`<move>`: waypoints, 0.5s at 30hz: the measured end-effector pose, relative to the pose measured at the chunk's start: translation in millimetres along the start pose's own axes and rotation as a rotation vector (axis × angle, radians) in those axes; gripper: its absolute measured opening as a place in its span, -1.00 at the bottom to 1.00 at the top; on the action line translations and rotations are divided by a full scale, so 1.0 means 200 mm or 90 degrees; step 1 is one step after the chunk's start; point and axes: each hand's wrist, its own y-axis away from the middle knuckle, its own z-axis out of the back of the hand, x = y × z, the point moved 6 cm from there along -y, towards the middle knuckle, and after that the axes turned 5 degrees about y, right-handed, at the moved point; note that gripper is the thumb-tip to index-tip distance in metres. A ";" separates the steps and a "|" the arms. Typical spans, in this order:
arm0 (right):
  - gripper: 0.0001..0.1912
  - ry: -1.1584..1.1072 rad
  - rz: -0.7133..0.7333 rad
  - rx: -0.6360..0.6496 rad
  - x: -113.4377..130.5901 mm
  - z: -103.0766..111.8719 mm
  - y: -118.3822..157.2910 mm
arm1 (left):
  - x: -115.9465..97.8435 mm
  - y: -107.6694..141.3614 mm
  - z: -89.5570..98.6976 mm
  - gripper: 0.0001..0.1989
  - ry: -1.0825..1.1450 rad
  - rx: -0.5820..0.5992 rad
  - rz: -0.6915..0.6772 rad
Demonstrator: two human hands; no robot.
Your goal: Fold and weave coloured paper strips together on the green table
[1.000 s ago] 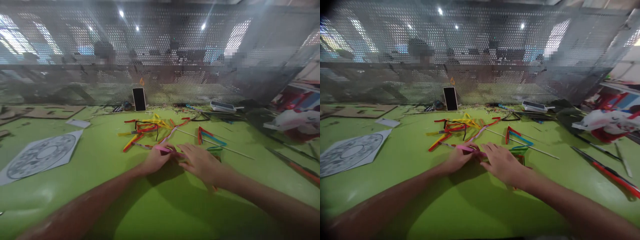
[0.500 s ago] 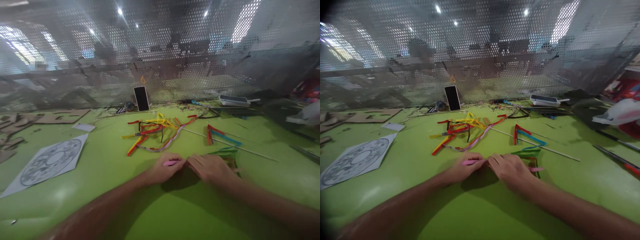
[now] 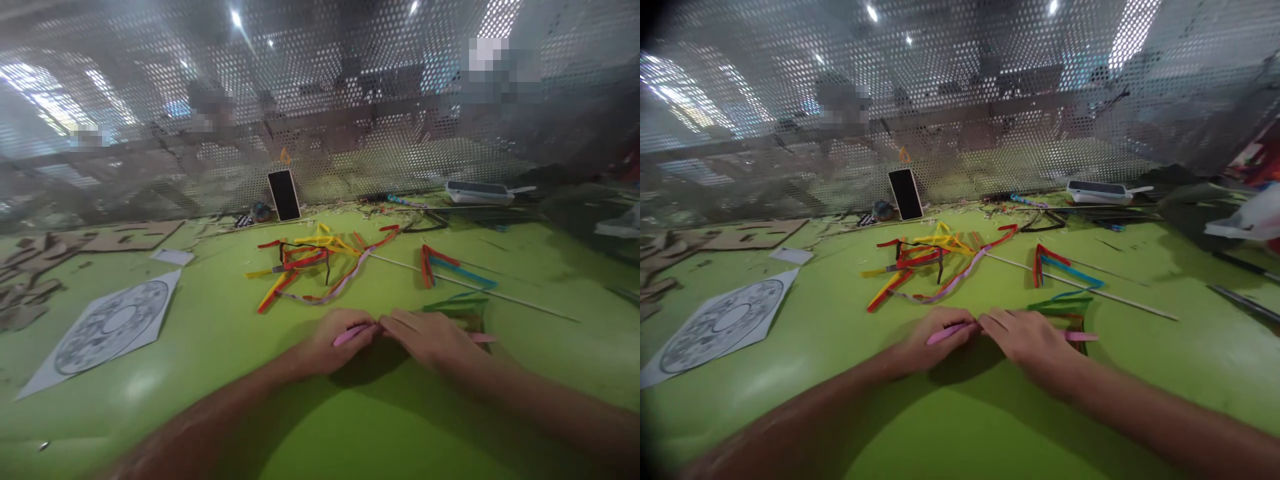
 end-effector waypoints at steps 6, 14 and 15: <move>-0.55 -0.006 0.024 0.000 -0.03 -0.08 0.03 | -0.01 0.00 0.00 -0.63 -0.005 0.007 0.019; -0.54 -0.036 0.026 -0.014 -0.02 -0.07 0.03 | -0.02 0.01 0.00 -0.67 0.023 -0.007 0.042; -0.55 -0.045 0.023 -0.012 -0.02 -0.06 0.03 | -0.02 0.01 0.00 -0.68 0.026 -0.012 0.045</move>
